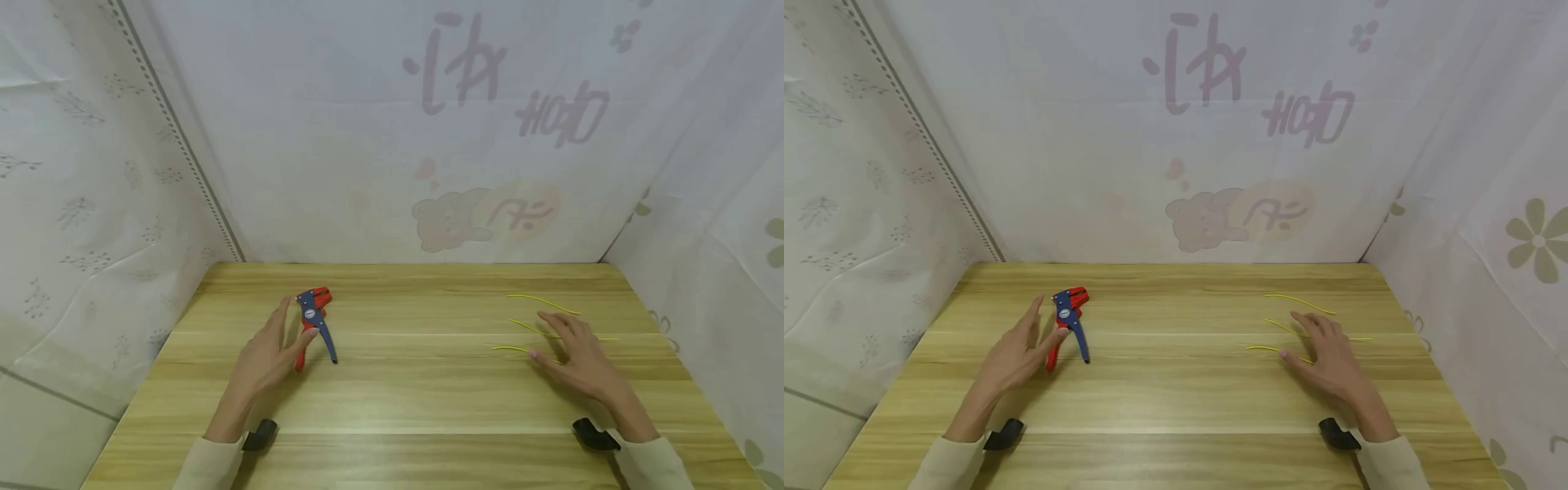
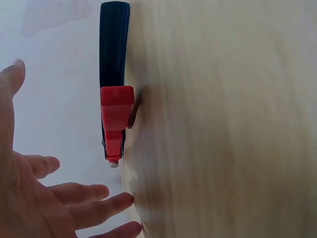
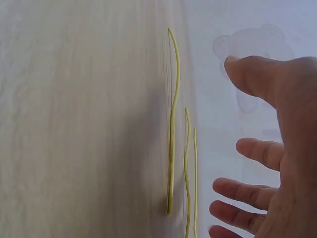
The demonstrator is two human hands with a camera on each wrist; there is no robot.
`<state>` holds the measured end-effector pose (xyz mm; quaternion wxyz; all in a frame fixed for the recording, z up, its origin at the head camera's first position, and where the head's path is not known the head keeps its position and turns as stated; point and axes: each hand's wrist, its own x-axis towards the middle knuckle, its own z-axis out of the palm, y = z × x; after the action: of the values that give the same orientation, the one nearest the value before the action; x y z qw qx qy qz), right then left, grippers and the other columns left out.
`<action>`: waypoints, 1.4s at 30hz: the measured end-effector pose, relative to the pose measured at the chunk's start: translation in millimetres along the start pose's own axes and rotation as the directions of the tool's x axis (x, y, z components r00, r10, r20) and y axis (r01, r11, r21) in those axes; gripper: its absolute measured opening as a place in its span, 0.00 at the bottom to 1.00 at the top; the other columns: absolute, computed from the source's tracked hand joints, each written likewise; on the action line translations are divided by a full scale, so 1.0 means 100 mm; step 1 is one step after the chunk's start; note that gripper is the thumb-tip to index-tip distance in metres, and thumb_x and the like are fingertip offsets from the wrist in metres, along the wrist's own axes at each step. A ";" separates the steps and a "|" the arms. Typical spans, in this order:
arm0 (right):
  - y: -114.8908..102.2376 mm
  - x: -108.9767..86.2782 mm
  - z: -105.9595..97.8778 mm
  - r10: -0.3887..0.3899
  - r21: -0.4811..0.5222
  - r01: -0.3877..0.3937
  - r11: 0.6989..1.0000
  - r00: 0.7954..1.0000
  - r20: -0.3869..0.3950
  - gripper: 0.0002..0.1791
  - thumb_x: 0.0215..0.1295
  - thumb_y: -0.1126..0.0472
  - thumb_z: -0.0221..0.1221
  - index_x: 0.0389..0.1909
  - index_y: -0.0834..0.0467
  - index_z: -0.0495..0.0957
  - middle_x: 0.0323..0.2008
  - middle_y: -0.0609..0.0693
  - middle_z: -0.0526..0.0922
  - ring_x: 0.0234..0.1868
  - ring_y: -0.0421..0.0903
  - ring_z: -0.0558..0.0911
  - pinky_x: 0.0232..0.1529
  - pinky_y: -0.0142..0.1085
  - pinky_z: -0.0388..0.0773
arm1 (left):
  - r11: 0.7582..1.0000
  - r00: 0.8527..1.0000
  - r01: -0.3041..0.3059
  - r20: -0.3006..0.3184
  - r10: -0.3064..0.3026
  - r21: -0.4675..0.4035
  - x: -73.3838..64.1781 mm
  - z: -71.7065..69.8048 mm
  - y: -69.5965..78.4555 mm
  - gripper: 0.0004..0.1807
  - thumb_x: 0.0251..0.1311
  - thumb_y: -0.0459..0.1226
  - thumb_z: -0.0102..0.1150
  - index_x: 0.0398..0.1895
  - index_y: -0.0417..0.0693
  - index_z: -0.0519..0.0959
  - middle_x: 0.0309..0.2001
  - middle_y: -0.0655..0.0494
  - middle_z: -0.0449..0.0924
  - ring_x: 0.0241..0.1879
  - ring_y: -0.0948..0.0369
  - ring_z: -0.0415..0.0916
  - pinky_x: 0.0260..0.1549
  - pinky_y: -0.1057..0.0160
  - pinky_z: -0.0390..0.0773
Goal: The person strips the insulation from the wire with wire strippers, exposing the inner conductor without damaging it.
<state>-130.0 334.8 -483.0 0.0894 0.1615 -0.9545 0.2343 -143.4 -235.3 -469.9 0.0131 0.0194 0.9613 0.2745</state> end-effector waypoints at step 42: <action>-0.15 0.13 0.29 -0.022 0.082 0.018 0.996 0.998 0.050 0.15 0.64 0.57 0.70 0.48 0.56 0.81 0.40 0.46 0.78 0.43 0.43 0.73 0.44 0.40 0.76 | 0.980 0.994 0.100 0.067 -0.090 -0.172 0.39 0.14 0.04 0.55 0.63 0.66 0.59 0.74 0.31 0.54 0.35 0.48 0.73 0.28 0.58 0.70 0.24 0.63 0.68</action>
<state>-139.9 305.3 -498.6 0.0606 0.1805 -0.9444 0.2681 -181.8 -222.7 -480.4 0.0563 -0.0195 0.9325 0.3563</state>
